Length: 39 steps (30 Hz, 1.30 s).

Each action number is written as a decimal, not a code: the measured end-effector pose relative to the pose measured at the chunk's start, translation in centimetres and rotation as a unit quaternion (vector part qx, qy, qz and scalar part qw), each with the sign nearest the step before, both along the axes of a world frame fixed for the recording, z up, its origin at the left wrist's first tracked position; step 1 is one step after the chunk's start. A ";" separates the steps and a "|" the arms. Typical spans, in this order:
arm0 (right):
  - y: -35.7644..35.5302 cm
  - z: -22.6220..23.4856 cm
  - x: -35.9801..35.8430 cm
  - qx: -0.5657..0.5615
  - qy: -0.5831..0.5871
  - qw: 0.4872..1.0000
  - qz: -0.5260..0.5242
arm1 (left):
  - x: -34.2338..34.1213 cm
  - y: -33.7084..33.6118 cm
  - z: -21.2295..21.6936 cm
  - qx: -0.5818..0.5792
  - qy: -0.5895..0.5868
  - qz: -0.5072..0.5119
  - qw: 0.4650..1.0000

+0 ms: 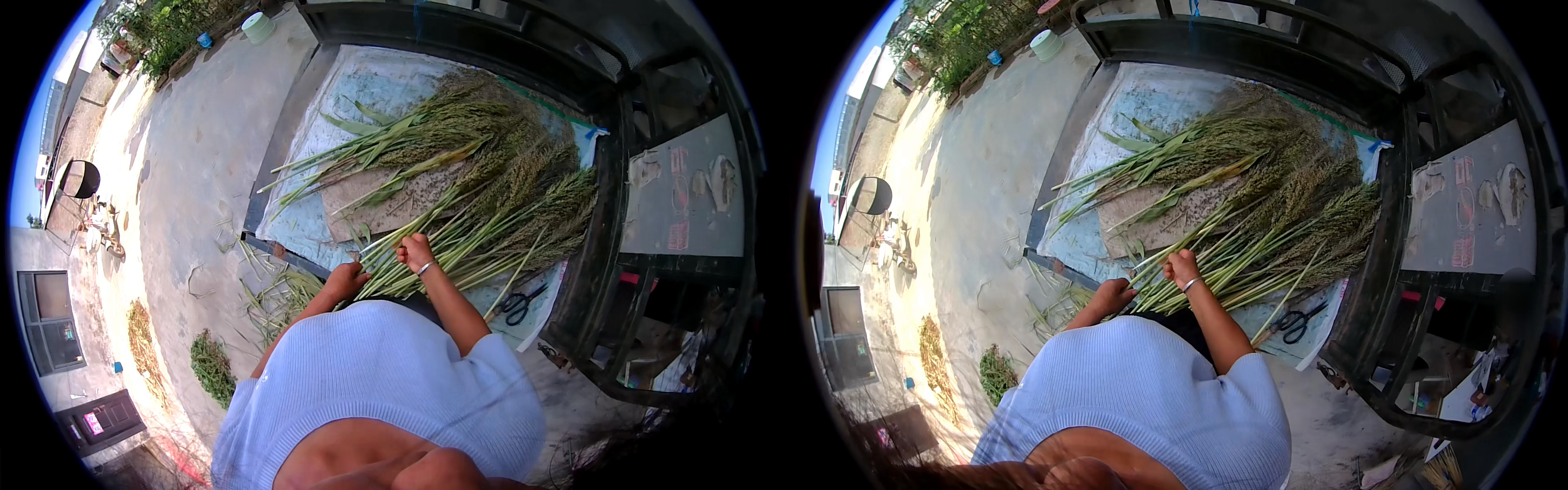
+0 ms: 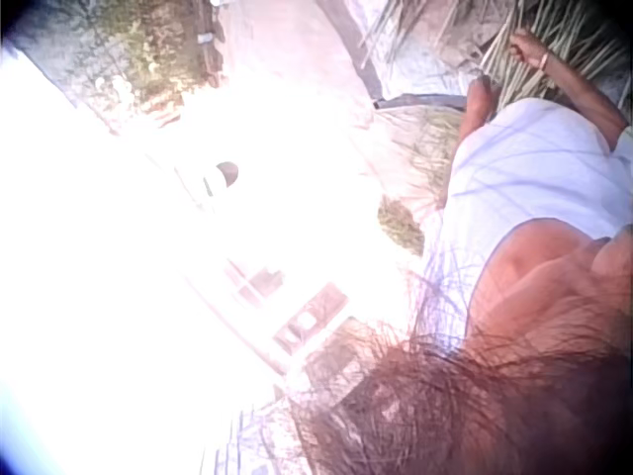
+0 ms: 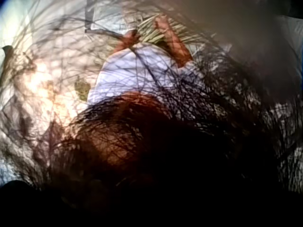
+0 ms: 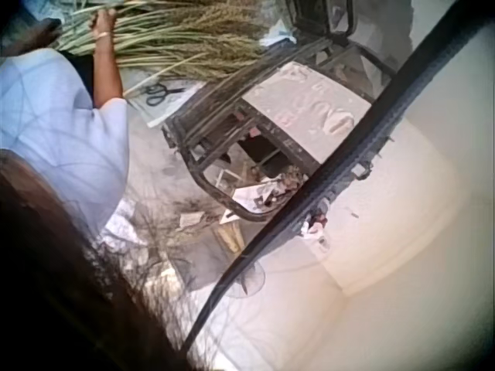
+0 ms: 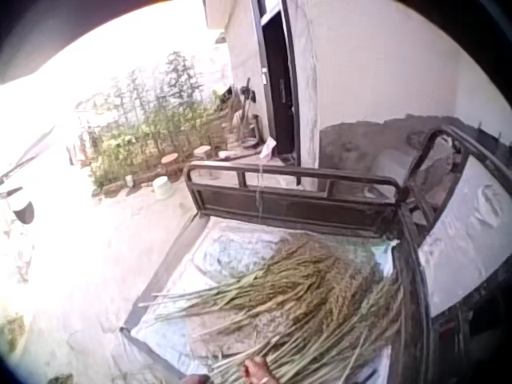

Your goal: The person stands at a table outdoors and processes a pile of grain stalks by hand. They repeatedly pick up individual stalks, strip the leaves and husks from the stems, and place the cleaned stalks back onto the table. The task involves repetitive manual handling of the plant material to separate the usable parts from the waste.

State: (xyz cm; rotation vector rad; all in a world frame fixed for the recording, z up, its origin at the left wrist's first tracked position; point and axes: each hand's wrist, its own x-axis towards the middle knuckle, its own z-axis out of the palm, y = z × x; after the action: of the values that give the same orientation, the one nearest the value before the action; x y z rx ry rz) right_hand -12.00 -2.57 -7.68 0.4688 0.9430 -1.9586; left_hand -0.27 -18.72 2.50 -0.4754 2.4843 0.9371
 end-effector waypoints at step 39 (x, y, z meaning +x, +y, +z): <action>3.9 3.7 -1.5 0.136 0.163 0.972 -0.102 | -2.1 2.1 -0.2 0.182 0.022 0.128 0.975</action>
State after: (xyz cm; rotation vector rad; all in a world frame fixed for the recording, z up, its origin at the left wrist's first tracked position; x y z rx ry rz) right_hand -13.47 1.33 -4.00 0.4162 1.4331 -2.1430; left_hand -2.37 -16.65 2.32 -0.6643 2.2483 1.4836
